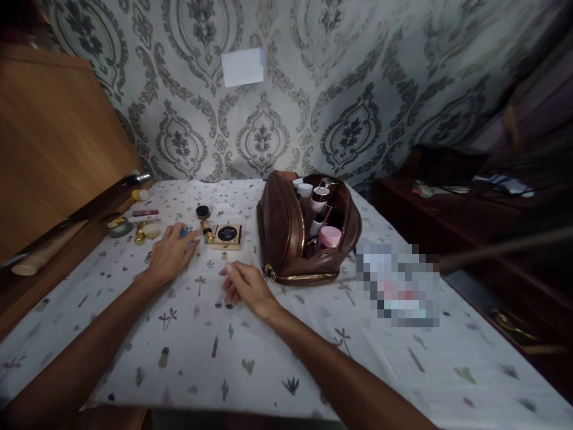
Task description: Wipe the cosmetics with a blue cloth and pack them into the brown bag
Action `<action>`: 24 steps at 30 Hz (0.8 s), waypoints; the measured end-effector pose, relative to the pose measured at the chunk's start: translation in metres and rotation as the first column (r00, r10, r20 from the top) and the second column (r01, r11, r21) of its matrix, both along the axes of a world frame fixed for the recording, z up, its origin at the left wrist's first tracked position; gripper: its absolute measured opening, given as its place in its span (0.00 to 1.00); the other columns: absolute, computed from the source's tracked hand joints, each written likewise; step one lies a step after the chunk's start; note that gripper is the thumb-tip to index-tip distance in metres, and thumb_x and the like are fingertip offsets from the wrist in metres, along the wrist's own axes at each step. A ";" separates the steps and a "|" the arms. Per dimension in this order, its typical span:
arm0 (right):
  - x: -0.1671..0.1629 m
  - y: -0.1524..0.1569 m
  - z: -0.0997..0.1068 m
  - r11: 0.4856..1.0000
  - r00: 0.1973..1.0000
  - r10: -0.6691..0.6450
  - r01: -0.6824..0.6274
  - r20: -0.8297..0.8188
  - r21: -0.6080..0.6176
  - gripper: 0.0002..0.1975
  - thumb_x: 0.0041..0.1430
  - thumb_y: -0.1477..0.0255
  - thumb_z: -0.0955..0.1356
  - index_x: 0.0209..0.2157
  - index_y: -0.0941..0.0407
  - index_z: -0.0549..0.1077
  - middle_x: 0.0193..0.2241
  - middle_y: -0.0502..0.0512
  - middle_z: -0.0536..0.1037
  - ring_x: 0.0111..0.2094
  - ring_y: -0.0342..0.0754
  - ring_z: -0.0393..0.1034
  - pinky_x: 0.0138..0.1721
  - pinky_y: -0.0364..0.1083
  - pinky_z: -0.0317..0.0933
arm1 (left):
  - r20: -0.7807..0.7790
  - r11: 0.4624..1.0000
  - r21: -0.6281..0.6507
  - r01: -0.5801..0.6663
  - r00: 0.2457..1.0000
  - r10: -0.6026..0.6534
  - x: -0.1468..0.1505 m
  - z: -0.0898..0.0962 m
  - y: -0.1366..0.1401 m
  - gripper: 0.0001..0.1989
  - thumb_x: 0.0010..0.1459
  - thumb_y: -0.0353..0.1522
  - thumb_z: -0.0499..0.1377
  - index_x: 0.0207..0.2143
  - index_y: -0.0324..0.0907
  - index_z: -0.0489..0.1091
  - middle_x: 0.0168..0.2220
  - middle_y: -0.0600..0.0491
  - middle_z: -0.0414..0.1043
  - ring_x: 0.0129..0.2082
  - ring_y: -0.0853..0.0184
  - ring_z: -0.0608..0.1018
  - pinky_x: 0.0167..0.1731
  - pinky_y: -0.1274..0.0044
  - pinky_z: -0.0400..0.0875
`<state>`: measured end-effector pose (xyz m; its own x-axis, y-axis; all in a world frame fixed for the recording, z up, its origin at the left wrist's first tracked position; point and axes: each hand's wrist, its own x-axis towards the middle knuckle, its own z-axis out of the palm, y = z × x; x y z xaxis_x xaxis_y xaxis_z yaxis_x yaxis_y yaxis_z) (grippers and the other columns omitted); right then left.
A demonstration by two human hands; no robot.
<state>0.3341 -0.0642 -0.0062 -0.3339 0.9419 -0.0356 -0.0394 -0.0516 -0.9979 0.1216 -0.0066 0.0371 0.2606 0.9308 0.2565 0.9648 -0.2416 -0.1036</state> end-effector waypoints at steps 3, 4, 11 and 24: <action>-0.001 0.001 -0.002 1.000 1.000 0.008 -0.008 -0.005 -0.002 0.31 0.56 0.42 0.64 0.36 0.58 0.71 0.24 0.48 0.72 0.18 0.40 0.70 0.18 0.39 0.57 | -0.094 0.996 -0.019 0.090 0.991 -0.092 0.010 0.006 0.005 0.18 0.67 0.31 0.49 0.56 0.49 0.69 0.52 0.43 0.64 0.53 0.53 0.67 0.35 0.69 0.75; -0.001 0.001 -0.002 1.000 1.000 0.011 -0.011 -0.008 0.001 0.31 0.57 0.42 0.63 0.36 0.58 0.71 0.24 0.48 0.72 0.18 0.40 0.69 0.18 0.39 0.57 | -0.126 0.992 -0.033 0.125 0.984 -0.128 0.014 0.008 0.007 0.19 0.66 0.29 0.49 0.56 0.49 0.69 0.52 0.43 0.65 0.53 0.53 0.67 0.36 0.69 0.75; -0.001 0.000 -0.001 1.000 1.000 0.018 -0.017 -0.015 0.009 0.24 0.63 0.49 0.63 0.34 0.58 0.70 0.23 0.48 0.71 0.18 0.39 0.68 0.16 0.37 0.55 | -0.287 0.964 -0.077 0.253 0.921 -0.264 0.029 0.017 0.023 0.18 0.62 0.24 0.50 0.50 0.44 0.73 0.50 0.42 0.68 0.52 0.52 0.68 0.36 0.69 0.74; 0.011 -0.006 0.014 0.870 0.971 -0.221 0.153 0.093 0.468 0.24 0.60 0.69 0.69 0.57 0.56 0.65 0.53 0.62 0.70 0.49 0.50 0.69 0.41 0.46 0.67 | 0.399 0.878 0.179 0.444 0.783 -0.477 0.050 0.041 -0.025 0.11 0.64 0.38 0.53 0.30 0.43 0.68 0.30 0.55 0.69 0.31 0.68 0.73 0.32 0.78 0.67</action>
<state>0.3453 -0.0701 0.0083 -0.1731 0.9092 0.3786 0.1380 0.4030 -0.9047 0.1713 -0.0319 0.0778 0.5054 0.7027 0.5008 0.6939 -0.6759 0.2483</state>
